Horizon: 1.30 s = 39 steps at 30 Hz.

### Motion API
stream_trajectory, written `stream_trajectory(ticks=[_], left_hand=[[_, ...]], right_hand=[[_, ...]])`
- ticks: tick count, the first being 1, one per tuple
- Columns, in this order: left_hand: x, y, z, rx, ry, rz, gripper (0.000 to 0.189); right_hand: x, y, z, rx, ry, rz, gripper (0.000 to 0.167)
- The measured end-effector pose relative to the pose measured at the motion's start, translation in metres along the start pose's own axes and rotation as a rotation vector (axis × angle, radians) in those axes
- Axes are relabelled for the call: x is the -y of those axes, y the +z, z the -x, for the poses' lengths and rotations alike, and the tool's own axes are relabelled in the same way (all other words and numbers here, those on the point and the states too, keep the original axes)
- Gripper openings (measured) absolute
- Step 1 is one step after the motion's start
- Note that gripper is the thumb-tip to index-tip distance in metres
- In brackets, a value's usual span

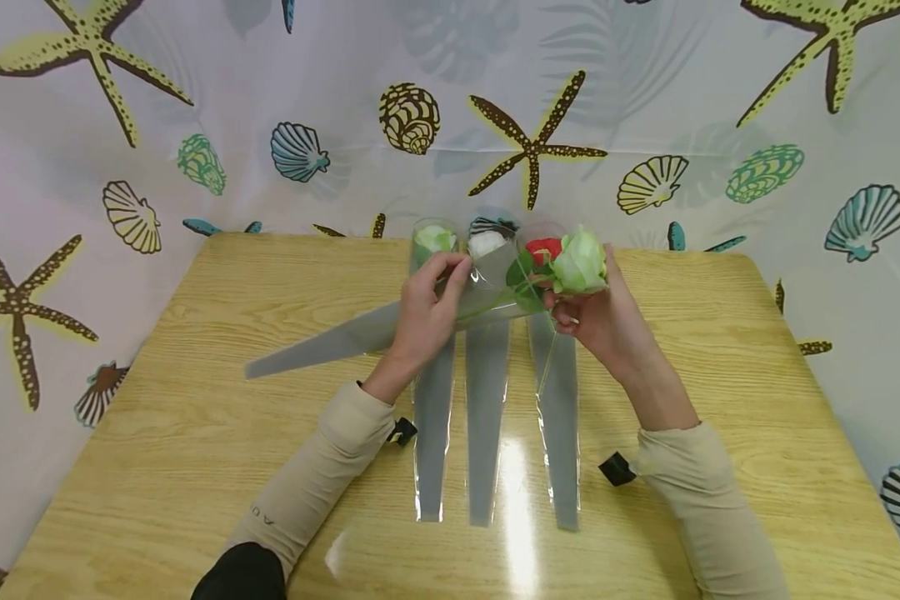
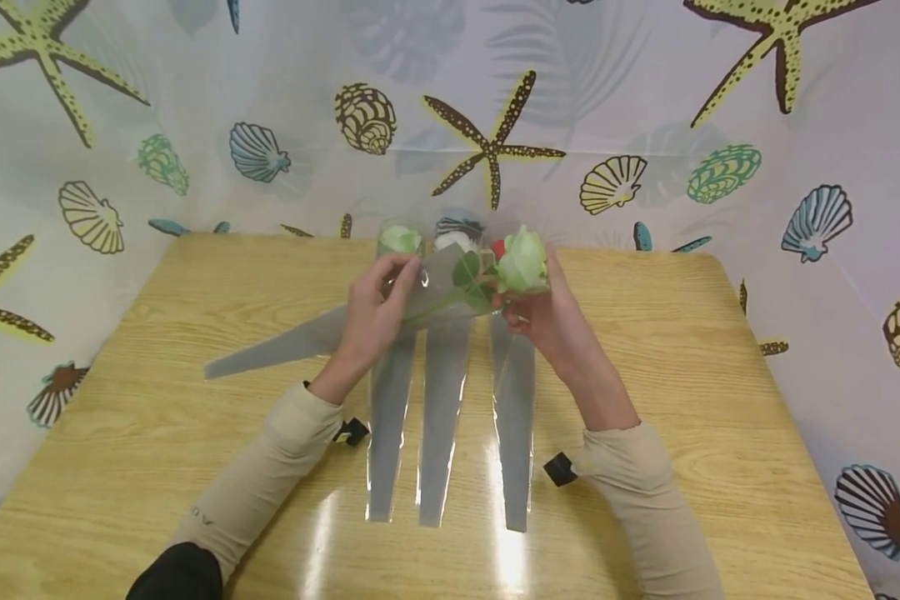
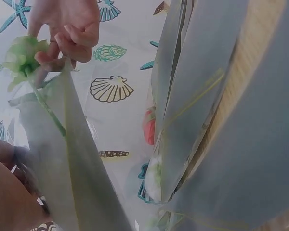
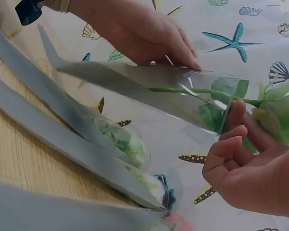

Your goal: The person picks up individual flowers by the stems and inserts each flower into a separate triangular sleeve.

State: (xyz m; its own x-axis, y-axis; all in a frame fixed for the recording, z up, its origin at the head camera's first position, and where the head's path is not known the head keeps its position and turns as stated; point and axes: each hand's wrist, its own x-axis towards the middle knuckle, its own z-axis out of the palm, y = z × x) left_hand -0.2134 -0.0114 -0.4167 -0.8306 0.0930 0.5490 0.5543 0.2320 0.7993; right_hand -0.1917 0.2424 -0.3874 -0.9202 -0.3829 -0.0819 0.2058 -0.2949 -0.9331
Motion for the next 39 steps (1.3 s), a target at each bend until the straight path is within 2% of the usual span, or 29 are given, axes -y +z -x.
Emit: stream_trajectory(ticks=[3, 6, 11, 17, 24, 33, 39], left_hand=[[0.000, 0.000, 0.001, 0.003, -0.005, -0.003, 0.024], [0.001, 0.001, 0.001, 0.006, -0.006, -0.002, 0.024], [0.000, 0.002, 0.001, 0.015, -0.017, 0.008, 0.025], [0.001, 0.003, 0.001, 0.013, -0.022, 0.014, 0.026], [0.001, 0.006, 0.002, 0.023, -0.010, 0.010, 0.022], [0.002, 0.008, 0.003, 0.044, -0.020, 0.018, 0.022], [0.002, 0.008, 0.003, 0.041, -0.007, 0.012, 0.021]], right_hand=[[-0.001, 0.000, -0.002, -0.041, 0.011, 0.042, 0.055], [-0.002, 0.000, -0.001, -0.075, -0.007, 0.068, 0.048], [-0.003, -0.001, 0.002, -0.164, -0.052, 0.071, 0.044], [-0.003, 0.003, 0.001, -0.243, -0.022, 0.055, 0.040], [-0.006, 0.003, 0.000, -0.187, -0.014, 0.071, 0.042], [-0.008, -0.006, -0.002, -0.058, 0.014, 0.136, 0.057], [-0.008, -0.007, -0.002, -0.032, 0.015, 0.153, 0.061]])
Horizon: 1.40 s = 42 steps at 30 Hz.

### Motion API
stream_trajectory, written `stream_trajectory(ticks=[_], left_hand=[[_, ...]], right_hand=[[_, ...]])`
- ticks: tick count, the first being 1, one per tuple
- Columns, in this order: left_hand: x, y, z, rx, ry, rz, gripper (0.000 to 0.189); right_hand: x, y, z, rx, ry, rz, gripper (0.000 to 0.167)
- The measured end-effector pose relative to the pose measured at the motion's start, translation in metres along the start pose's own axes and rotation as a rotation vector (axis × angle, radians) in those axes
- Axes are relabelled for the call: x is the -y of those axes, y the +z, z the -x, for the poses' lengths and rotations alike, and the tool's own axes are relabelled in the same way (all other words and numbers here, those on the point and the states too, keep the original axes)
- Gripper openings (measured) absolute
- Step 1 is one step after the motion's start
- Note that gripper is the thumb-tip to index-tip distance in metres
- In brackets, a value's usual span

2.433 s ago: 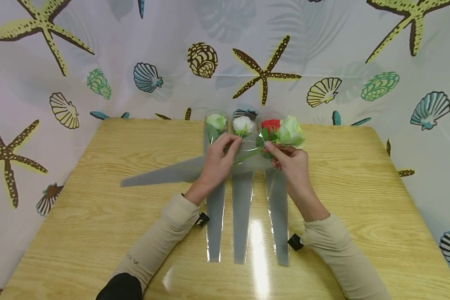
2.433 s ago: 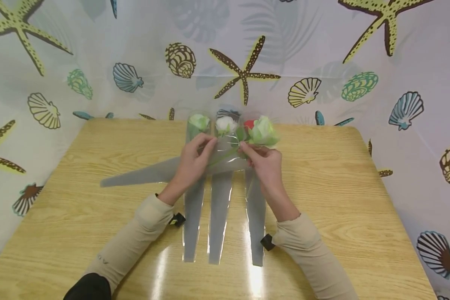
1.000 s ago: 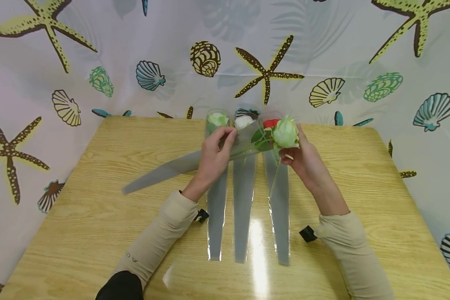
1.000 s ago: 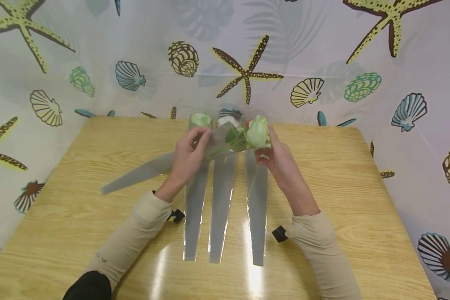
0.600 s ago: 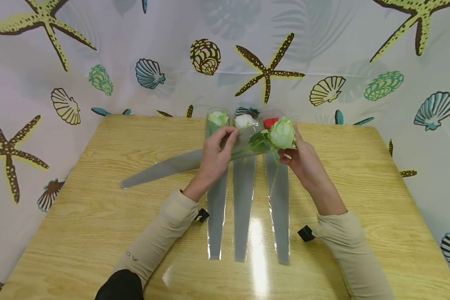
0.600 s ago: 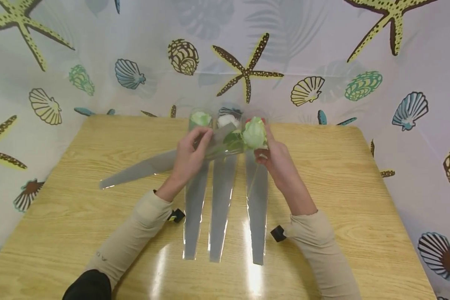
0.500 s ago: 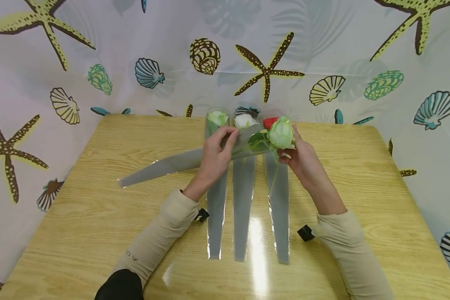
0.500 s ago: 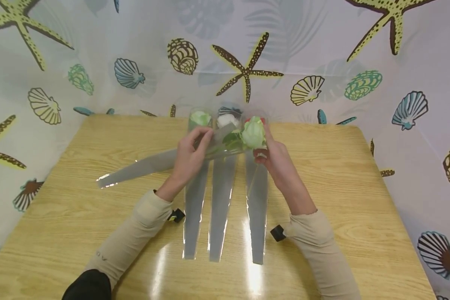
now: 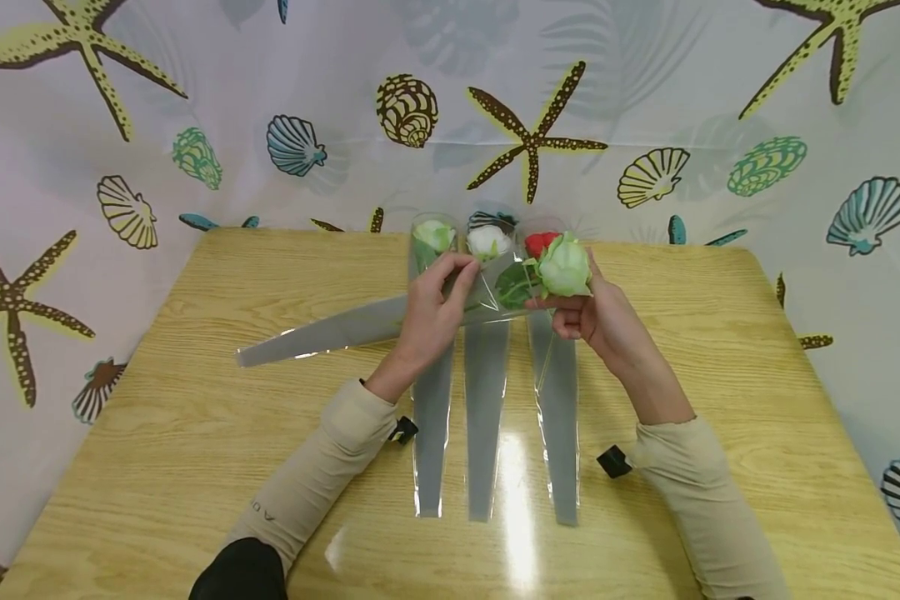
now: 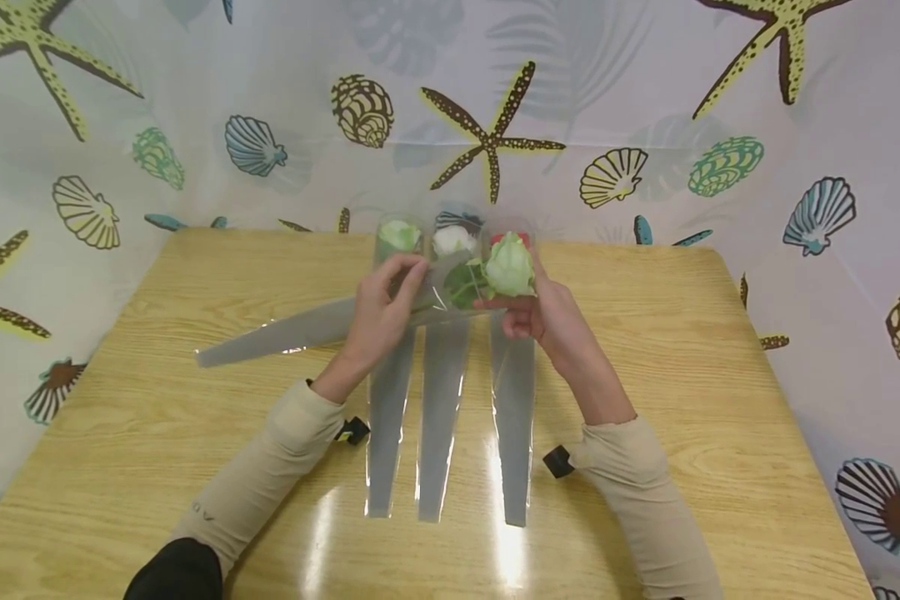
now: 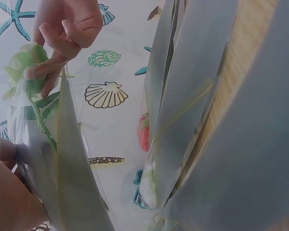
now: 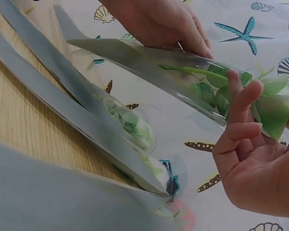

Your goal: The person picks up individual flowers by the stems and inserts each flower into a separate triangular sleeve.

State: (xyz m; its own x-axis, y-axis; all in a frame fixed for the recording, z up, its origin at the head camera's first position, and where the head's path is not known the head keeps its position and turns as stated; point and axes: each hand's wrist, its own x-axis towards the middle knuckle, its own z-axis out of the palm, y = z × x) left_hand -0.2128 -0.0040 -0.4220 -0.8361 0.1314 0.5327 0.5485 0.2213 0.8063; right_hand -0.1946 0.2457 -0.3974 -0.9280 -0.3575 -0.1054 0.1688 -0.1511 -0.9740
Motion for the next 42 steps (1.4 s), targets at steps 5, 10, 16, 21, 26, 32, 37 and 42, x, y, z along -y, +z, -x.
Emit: stream_trajectory(ticks=[5, 10, 16, 21, 26, 32, 37, 42], left_hand=[[-0.0003, -0.0005, 0.0003, 0.005, 0.001, -0.004, 0.022], [-0.0015, -0.0001, 0.0005, 0.004, 0.002, -0.003, 0.023], [-0.0024, 0.0006, 0.0016, 0.008, 0.011, -0.015, 0.022], [-0.0040, 0.0010, 0.0023, 0.014, 0.006, -0.012, 0.021], [-0.0052, 0.0008, 0.0024, 0.022, -0.006, -0.015, 0.022], [-0.0061, -0.0001, 0.0029, 0.032, -0.009, 0.002, 0.023], [-0.0081, -0.0014, 0.0019, 0.036, 0.002, 0.015, 0.022], [-0.0079, -0.0020, 0.0014, 0.042, 0.033, 0.010, 0.021]], right_hand=[[-0.0007, 0.0014, -0.0005, 0.005, 0.011, -0.016, 0.058], [-0.0022, 0.0025, -0.0012, 0.004, 0.058, -0.023, 0.055], [-0.0058, 0.0028, -0.0012, 0.023, 0.090, -0.040, 0.054], [-0.0069, 0.0020, -0.0015, 0.052, 0.114, -0.093, 0.046], [-0.0055, 0.0020, -0.0029, 0.054, 0.150, -0.078, 0.045], [-0.0043, 0.0013, -0.0054, 0.022, 0.184, -0.100, 0.047], [-0.0034, -0.0016, -0.0050, 0.007, 0.172, -0.079, 0.047], [-0.0027, -0.0025, -0.0042, -0.002, 0.152, -0.033, 0.048]])
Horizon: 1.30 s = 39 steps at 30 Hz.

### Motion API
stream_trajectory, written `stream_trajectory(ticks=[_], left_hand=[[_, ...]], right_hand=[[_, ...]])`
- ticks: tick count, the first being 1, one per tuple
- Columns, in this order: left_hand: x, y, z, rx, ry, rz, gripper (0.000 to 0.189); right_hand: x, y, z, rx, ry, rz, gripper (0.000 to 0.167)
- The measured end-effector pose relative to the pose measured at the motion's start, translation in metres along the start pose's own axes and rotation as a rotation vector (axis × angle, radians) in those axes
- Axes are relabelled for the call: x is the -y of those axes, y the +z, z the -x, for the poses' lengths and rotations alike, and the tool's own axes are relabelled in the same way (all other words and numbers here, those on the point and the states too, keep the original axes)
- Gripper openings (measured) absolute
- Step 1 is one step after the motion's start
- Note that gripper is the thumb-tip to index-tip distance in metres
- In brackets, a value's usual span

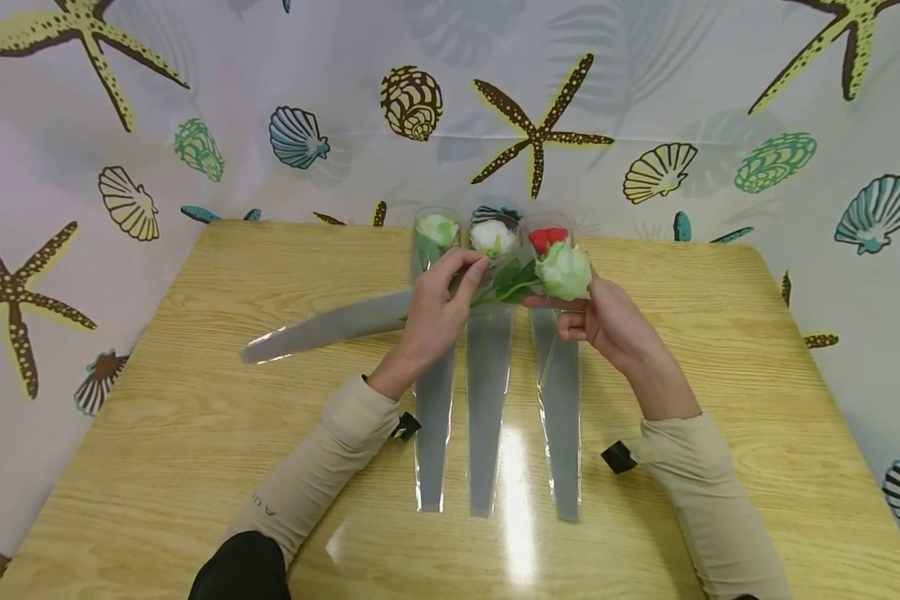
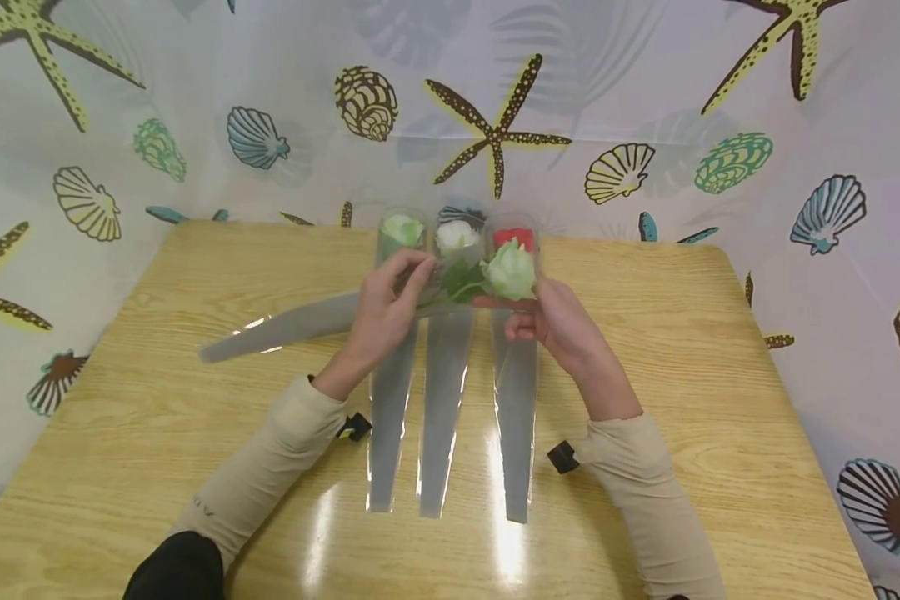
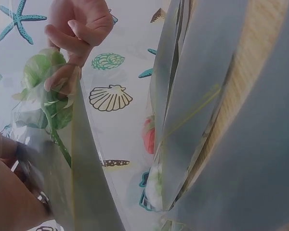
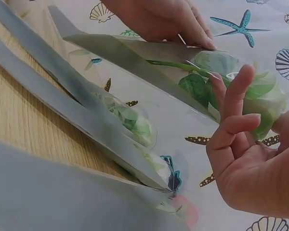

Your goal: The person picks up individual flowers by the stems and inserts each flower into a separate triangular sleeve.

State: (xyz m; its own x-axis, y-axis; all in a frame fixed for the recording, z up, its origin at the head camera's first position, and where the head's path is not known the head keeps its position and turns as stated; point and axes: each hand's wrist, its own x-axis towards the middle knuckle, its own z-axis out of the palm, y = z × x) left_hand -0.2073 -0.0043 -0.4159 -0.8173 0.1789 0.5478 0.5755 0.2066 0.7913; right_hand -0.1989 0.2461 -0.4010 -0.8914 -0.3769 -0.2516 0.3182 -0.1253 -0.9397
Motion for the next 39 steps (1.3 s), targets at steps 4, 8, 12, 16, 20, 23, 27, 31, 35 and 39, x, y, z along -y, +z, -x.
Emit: stream_trajectory(ticks=[4, 8, 12, 16, 20, 23, 27, 31, 35, 39], left_hand=[[0.001, 0.000, 0.000, 0.005, 0.008, -0.004, 0.021], [0.002, 0.001, 0.000, 0.005, 0.005, -0.006, 0.021], [0.002, 0.002, 0.001, -0.002, -0.007, -0.014, 0.021], [0.003, 0.003, 0.001, -0.003, -0.024, -0.016, 0.022], [0.003, 0.004, 0.001, -0.002, -0.022, -0.015, 0.022], [0.004, 0.005, 0.001, 0.001, -0.010, -0.018, 0.022], [0.006, 0.004, 0.000, 0.001, -0.008, -0.018, 0.022], [0.005, 0.000, -0.001, 0.001, -0.014, -0.018, 0.023], [0.004, -0.003, -0.002, 0.002, -0.031, -0.022, 0.023], [0.004, -0.006, -0.005, -0.003, -0.057, -0.010, 0.026]], right_hand=[[-0.001, 0.001, 0.000, -0.012, -0.008, 0.022, 0.042], [-0.004, 0.003, -0.001, -0.014, -0.011, 0.039, 0.038], [-0.005, 0.004, -0.001, -0.016, -0.017, 0.047, 0.041], [-0.006, 0.006, -0.001, -0.007, -0.024, 0.048, 0.040], [-0.006, 0.007, -0.001, -0.008, -0.026, 0.044, 0.037], [-0.006, 0.007, -0.001, -0.010, -0.021, 0.037, 0.037], [-0.005, 0.007, 0.000, -0.019, -0.029, 0.027, 0.046], [-0.003, 0.006, 0.002, -0.046, -0.069, 0.010, 0.056], [-0.001, 0.006, 0.004, -0.121, -0.109, 0.057, 0.058], [0.004, 0.007, 0.007, -0.231, -0.165, 0.174, 0.063]])
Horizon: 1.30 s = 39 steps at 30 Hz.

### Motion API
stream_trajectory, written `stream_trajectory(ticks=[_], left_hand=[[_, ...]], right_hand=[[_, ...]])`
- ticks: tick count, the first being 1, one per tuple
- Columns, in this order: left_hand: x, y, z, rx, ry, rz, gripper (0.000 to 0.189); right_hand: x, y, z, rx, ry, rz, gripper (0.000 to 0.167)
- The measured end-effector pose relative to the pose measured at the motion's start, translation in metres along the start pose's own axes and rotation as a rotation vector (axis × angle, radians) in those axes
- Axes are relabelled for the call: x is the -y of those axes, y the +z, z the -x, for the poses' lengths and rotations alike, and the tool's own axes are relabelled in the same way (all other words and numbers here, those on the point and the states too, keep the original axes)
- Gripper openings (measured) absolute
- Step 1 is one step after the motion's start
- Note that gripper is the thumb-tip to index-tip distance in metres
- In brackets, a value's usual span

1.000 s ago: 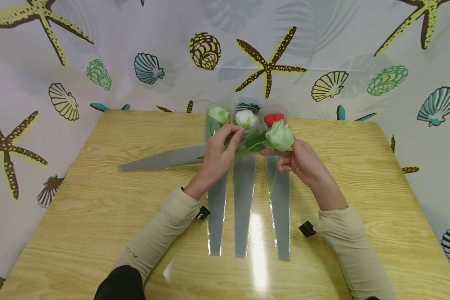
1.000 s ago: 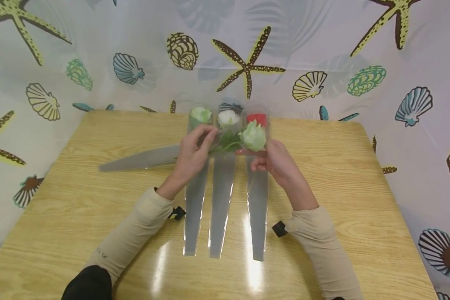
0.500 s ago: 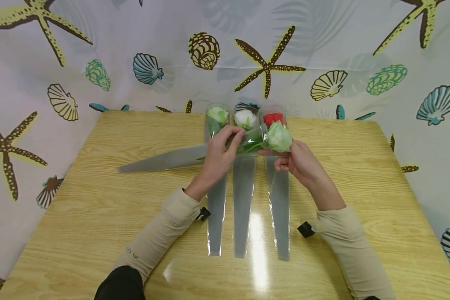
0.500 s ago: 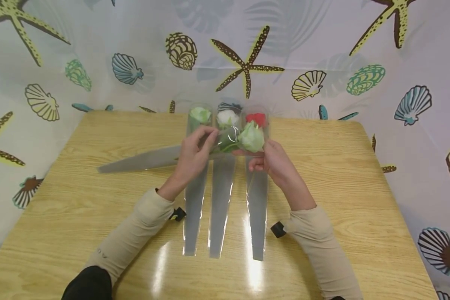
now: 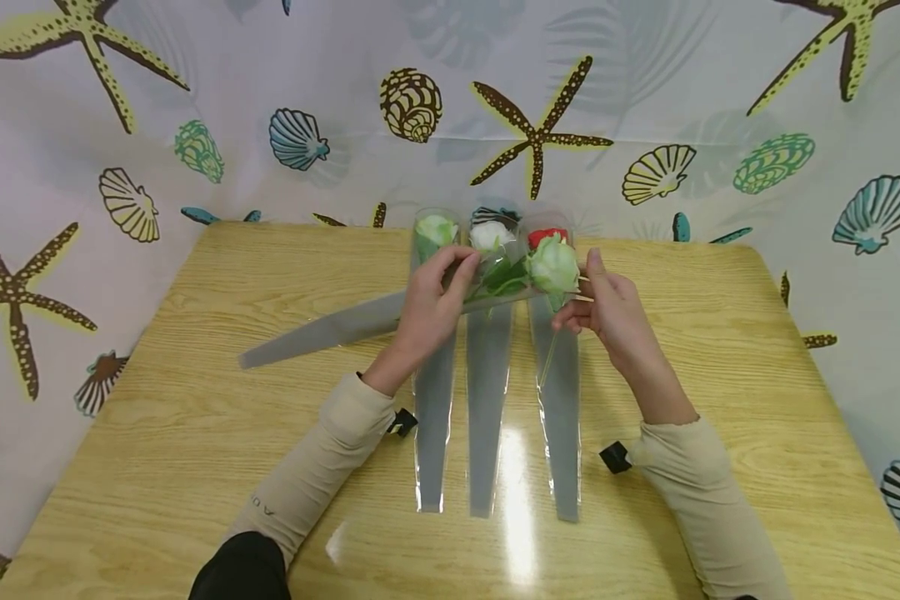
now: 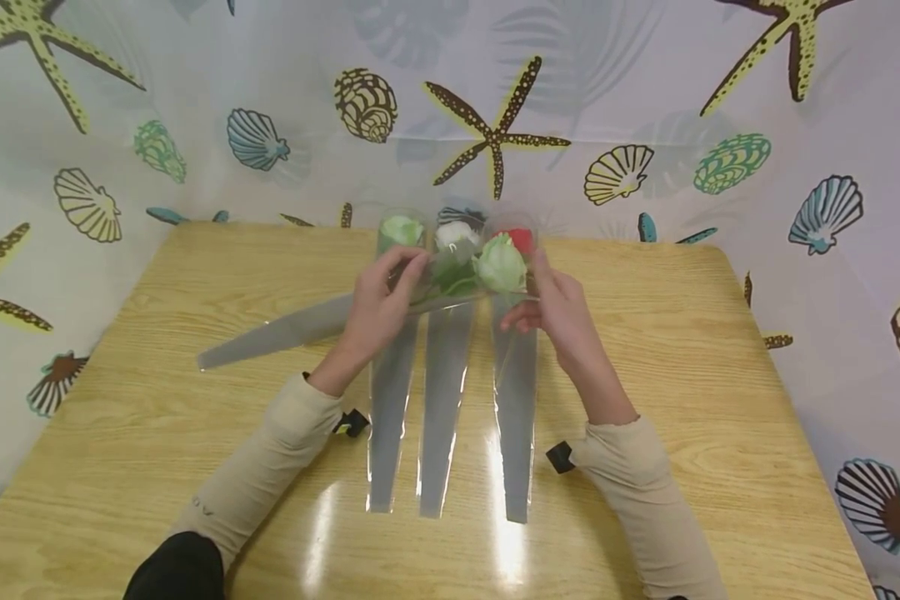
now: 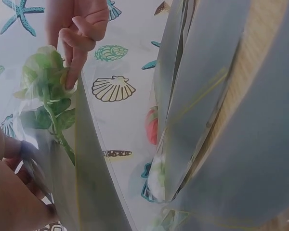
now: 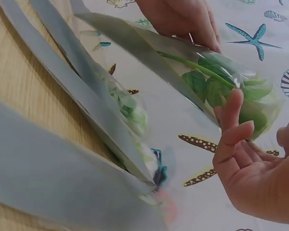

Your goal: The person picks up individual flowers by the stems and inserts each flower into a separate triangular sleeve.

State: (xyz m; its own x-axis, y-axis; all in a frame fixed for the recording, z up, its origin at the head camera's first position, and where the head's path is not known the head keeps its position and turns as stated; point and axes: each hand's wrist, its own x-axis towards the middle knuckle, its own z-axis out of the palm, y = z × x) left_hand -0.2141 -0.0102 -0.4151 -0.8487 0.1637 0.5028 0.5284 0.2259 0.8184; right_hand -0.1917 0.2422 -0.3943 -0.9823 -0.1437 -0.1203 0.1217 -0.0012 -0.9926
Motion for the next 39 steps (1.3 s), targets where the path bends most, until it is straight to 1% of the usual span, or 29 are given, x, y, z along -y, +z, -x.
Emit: stream_trajectory(ticks=[2, 4, 5, 9, 11, 12, 14, 15, 17, 22, 28, 33, 39], left_hand=[[0.001, -0.001, -0.001, 0.001, -0.010, 0.008, 0.026], [0.000, -0.001, -0.001, 0.003, -0.023, 0.016, 0.026], [0.000, -0.002, -0.001, 0.003, -0.030, 0.017, 0.026], [-0.001, -0.003, 0.000, 0.003, -0.058, 0.014, 0.024], [-0.001, -0.003, 0.000, 0.003, -0.070, 0.020, 0.025], [-0.002, -0.003, -0.001, 0.002, -0.075, 0.025, 0.025], [-0.002, -0.004, -0.001, -0.004, -0.083, 0.031, 0.025], [-0.002, -0.004, -0.001, -0.005, -0.085, 0.033, 0.026], [-0.003, -0.005, -0.002, -0.009, -0.088, 0.030, 0.025], [-0.004, -0.005, -0.003, -0.010, -0.087, 0.027, 0.025], [-0.005, -0.005, -0.003, -0.008, -0.078, 0.014, 0.025], [-0.005, -0.005, -0.003, -0.008, -0.062, 0.027, 0.025], [-0.006, -0.006, -0.003, -0.004, -0.046, 0.043, 0.024]], right_hand=[[0.002, -0.001, 0.001, -0.049, -0.050, 0.065, 0.065], [0.003, -0.003, 0.003, -0.114, -0.131, 0.152, 0.063], [0.004, -0.003, 0.004, -0.148, -0.179, 0.191, 0.060], [0.006, 0.002, 0.008, -0.273, -0.428, 0.331, 0.036], [0.008, 0.007, 0.011, -0.290, -0.536, 0.368, 0.028], [0.010, 0.009, 0.012, -0.286, -0.577, 0.379, 0.026], [0.012, 0.013, 0.014, -0.278, -0.629, 0.401, 0.026], [0.012, 0.014, 0.015, -0.273, -0.636, 0.407, 0.028], [0.013, 0.015, 0.015, -0.270, -0.621, 0.411, 0.032], [0.010, 0.015, 0.015, -0.276, -0.530, 0.385, 0.038], [0.009, 0.013, 0.014, -0.253, -0.450, 0.405, 0.044], [0.009, 0.016, 0.014, -0.234, -0.448, 0.450, 0.053], [0.011, 0.017, 0.015, -0.250, -0.455, 0.431, 0.046]])
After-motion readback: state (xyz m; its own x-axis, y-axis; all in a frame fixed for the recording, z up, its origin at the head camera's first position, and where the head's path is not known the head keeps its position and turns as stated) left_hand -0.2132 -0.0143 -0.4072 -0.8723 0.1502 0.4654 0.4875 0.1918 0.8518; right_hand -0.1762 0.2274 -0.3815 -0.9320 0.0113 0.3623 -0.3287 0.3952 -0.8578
